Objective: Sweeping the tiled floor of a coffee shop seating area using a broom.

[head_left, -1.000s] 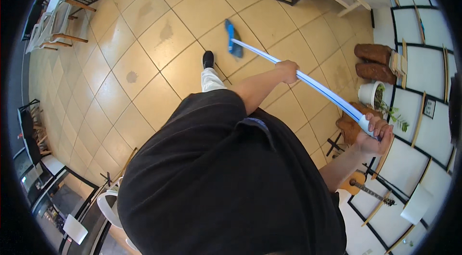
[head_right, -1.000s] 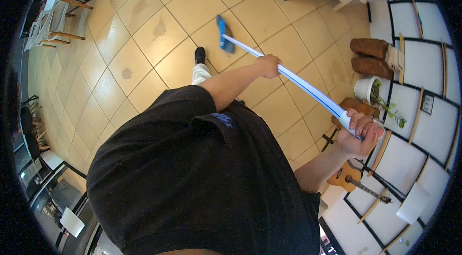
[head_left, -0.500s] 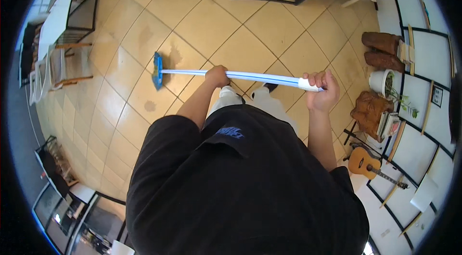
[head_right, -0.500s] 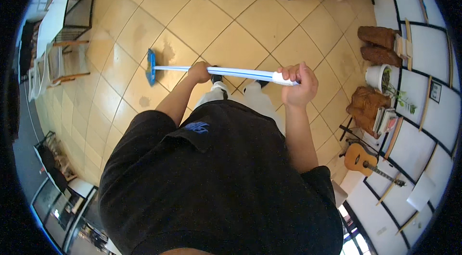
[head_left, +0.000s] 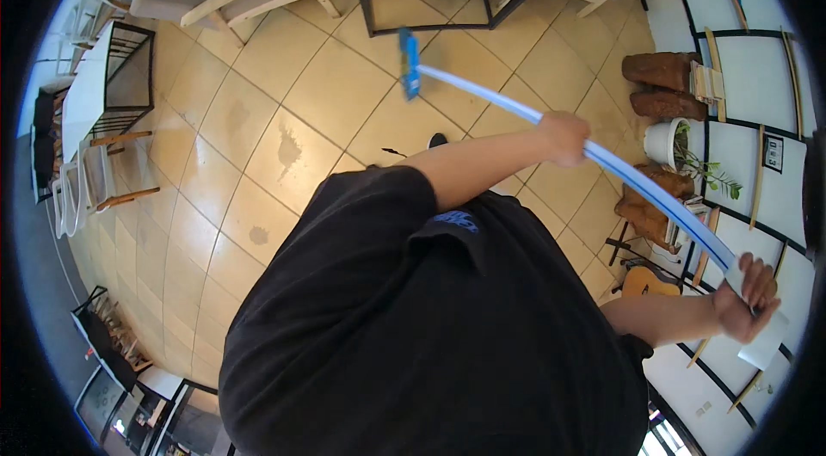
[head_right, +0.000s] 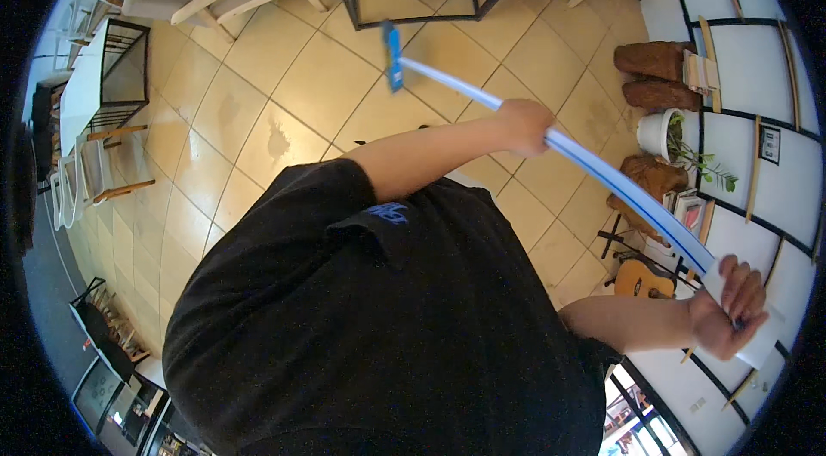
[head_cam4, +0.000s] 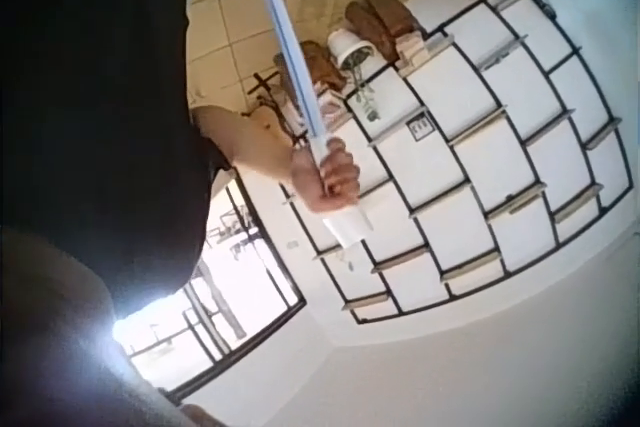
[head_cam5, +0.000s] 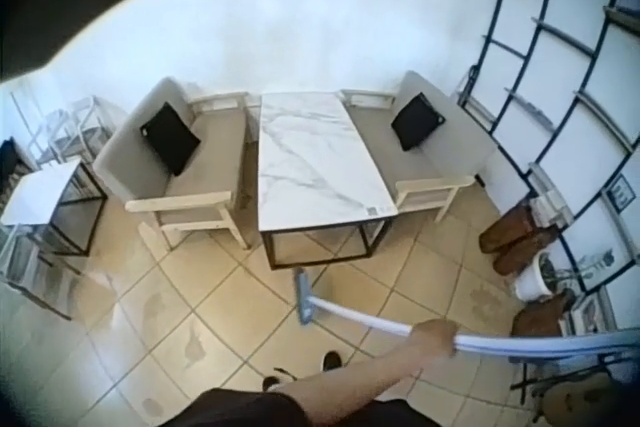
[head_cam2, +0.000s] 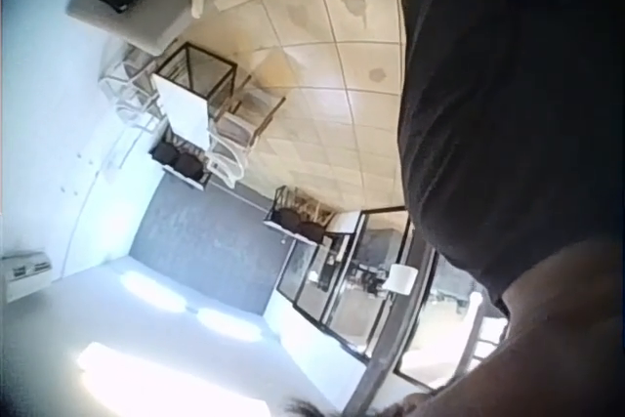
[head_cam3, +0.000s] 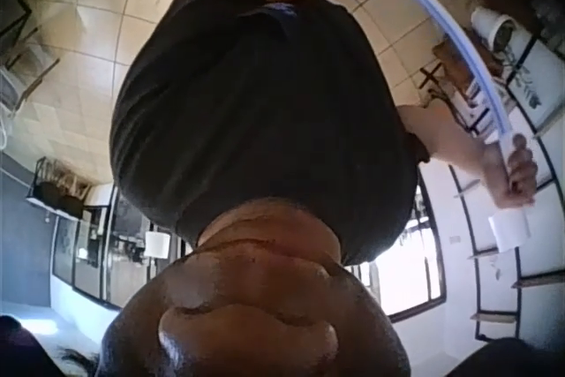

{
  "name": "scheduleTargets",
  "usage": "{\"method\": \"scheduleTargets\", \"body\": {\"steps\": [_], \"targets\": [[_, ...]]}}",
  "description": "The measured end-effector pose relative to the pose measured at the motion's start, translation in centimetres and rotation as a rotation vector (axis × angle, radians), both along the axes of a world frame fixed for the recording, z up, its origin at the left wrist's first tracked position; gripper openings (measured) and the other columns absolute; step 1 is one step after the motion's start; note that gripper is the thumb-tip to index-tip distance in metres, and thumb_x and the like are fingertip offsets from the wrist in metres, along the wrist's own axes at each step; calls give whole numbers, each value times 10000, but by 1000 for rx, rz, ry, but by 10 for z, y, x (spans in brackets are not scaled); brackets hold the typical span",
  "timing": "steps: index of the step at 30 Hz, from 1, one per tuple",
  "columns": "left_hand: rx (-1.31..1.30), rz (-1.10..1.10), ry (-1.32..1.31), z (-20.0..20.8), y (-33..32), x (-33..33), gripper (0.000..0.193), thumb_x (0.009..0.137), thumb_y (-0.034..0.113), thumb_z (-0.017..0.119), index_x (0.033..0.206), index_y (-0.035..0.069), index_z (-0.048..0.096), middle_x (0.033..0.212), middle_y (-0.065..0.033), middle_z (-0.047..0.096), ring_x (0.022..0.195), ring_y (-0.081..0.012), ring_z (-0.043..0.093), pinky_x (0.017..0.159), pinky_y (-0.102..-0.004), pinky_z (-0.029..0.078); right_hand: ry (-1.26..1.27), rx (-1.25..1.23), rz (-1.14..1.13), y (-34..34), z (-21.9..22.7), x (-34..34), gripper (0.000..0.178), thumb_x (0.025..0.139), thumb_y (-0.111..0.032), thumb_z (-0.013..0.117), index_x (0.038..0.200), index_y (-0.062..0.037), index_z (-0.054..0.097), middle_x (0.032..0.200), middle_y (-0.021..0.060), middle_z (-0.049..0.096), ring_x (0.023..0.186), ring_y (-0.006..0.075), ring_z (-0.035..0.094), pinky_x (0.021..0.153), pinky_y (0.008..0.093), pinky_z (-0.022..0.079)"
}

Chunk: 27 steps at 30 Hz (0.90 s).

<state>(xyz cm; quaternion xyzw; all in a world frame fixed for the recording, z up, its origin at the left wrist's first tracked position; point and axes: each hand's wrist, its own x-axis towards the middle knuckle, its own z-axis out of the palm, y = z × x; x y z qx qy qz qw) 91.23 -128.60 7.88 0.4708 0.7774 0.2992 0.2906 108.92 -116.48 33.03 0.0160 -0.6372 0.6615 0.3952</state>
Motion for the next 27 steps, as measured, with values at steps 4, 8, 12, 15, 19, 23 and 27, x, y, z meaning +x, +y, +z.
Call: {"method": "scheduleTargets", "body": {"steps": [4, 8, 12, 15, 19, 23, 27], "targets": [[174, 105, -105, 6, 59, -30, 174, 617, 224, 525, 731, 97, 558, 762, -105, 549, 797, -259, 520, 631, -361, 435, 21, 171, -132, -13, -3, -38, 251, 724, -186, 368, 492, -130, 288, 480, -2, 237, 470, 116, 263, 548, 293, 259], [409, 395, -326, -101, 106, -44, 148, 617, 207, 537, 726, 109, 557, 771, -100, 544, 780, -256, 521, 648, -353, 434, 13, 513, -33, -26, -89, -92, 254, 740, -162, 340, 530, -20, 364, 477, 80, 336, 432, 172, 345, 472, 352, 375], [172, 286, -282, -137, 89, -50, 148, 608, 198, 567, 733, 120, 556, 800, -100, 533, 785, -256, 514, 672, -348, 429, -57, 237, -178, -3, -123, -102, 275, 756, -169, 324, 506, -56, 334, 462, 48, 300, 419, 145, 320, 470, 332, 360], [256, 365, -260, -123, 55, -56, 158, 617, 221, 548, 742, 125, 556, 786, -105, 538, 799, -261, 508, 660, -352, 433, -136, -120, -185, 9, -104, -110, 332, 773, -223, 348, 479, -147, 214, 464, -5, 220, 418, 120, 261, 529, 311, 331], [139, 546, -156, -139, -16, -76, 134, 616, 185, 527, 732, 124, 554, 769, -107, 542, 801, -281, 501, 638, -359, 431, -227, -315, -272, -3, -138, -144, 331, 785, -235, 367, 487, -145, 253, 466, -6, 234, 429, 124, 276, 544, 324, 319], [176, 695, -179, -153, -100, -83, 94, 624, 166, 530, 682, 93, 539, 758, -117, 541, 799, -293, 494, 662, -365, 412, -183, -279, 199, -63, -152, -170, 310, 794, -233, 360, 508, -145, 278, 463, -10, 257, 436, 121, 293, 556, 334, 319], [199, 828, -99, -153, -171, -90, 92, 643, 166, 534, 665, 76, 531, 762, -134, 540, 800, -300, 486, 697, -374, 391, -223, -255, 333, -124, -143, -208, 286, 794, -226, 351, 525, -151, 287, 466, -13, 269, 437, 113, 300, 559, 332, 319]]}}
